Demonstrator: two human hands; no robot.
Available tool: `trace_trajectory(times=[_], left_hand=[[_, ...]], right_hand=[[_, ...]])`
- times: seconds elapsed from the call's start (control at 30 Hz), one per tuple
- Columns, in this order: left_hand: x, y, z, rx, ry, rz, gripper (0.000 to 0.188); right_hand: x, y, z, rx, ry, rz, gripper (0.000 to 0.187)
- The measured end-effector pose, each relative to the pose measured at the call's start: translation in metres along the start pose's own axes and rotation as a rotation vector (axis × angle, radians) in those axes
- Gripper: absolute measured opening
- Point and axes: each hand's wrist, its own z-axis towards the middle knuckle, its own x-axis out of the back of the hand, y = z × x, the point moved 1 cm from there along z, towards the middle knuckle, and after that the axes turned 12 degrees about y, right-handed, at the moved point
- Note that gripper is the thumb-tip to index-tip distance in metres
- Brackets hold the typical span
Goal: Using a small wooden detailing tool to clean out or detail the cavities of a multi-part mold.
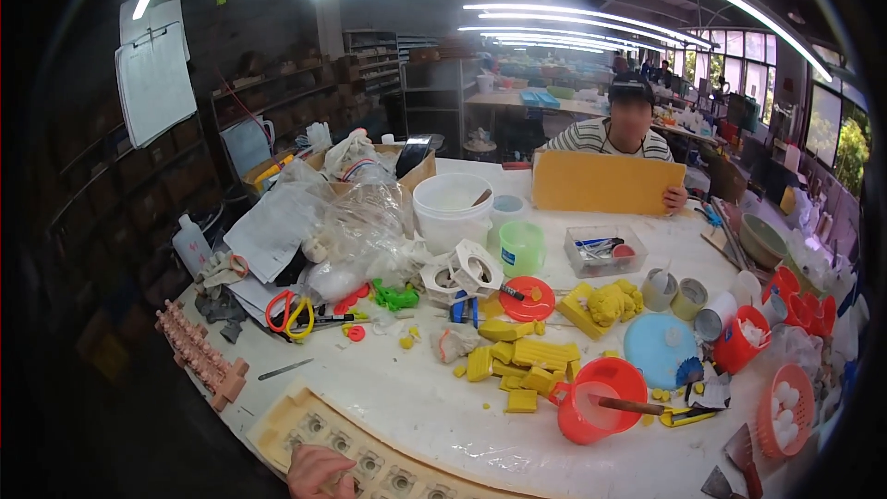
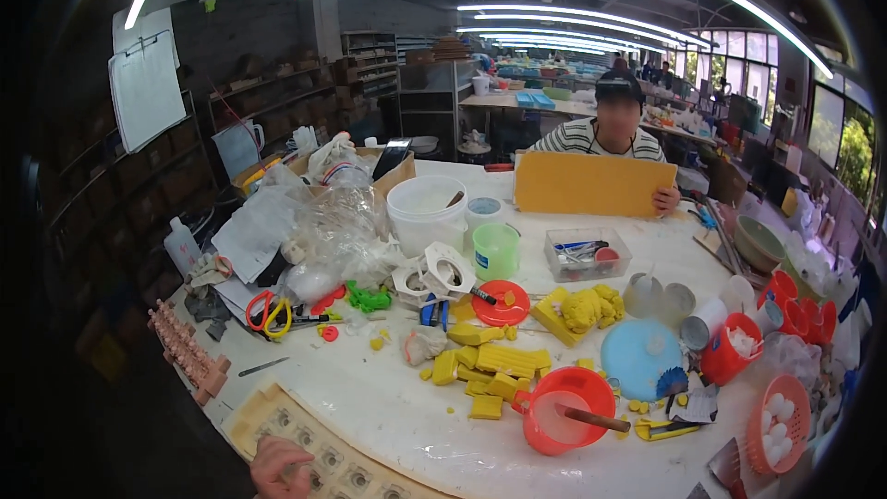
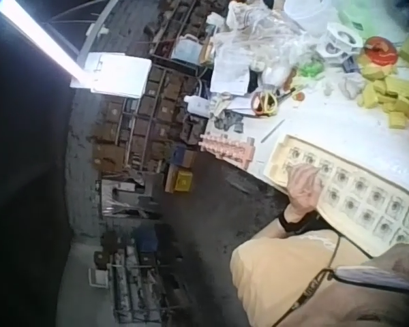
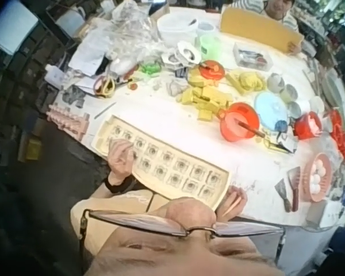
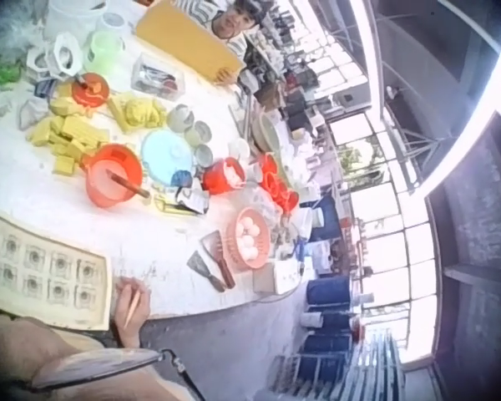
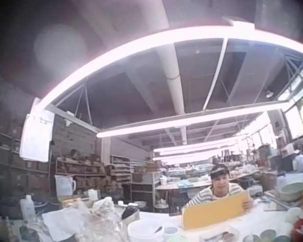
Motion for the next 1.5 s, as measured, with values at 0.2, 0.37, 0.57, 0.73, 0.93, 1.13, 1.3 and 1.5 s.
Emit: trace_trajectory(times=[0.2, 0.37, 0.57, 0.73, 0.93, 1.13, 1.3, 1.5], left_hand=[[-0.013, -0.003, 0.003, -0.013, 0.024, -0.061, 0.015], [-0.001, 0.002, 0.004, 0.003, 0.055, -0.066, 0.014], [-0.005, -0.003, 0.004, 0.002, 0.005, -0.061, 0.012], [-0.002, -0.004, 0.000, -0.024, 0.033, -0.091, 0.012], [-0.003, 0.000, 0.001, -0.031, 0.043, -0.066, 0.011], [-0.003, 0.000, -0.001, -0.020, 0.030, -0.048, 0.010], [-0.002, -0.003, -0.002, -0.033, 0.035, -0.045, 0.011], [-0.002, -0.005, -0.001, -0.026, 0.031, -0.067, 0.013]], right_hand=[[-0.003, 0.018, 0.009, -0.045, -0.021, 0.019, 0.038], [0.003, -0.002, 0.001, 0.069, -0.014, -0.099, 0.035], [-0.008, 0.000, 0.002, 0.020, 0.042, -0.015, 0.030], [-0.003, -0.003, -0.003, 0.040, 0.046, 0.001, 0.028], [-0.006, -0.005, 0.000, 0.069, 0.048, 0.024, 0.026], [-0.006, -0.002, 0.000, 0.053, 0.080, 0.034, 0.025], [-0.005, -0.004, -0.002, 0.051, 0.075, 0.010, 0.026], [-0.005, -0.002, -0.003, 0.035, 0.073, 0.007, 0.028]])
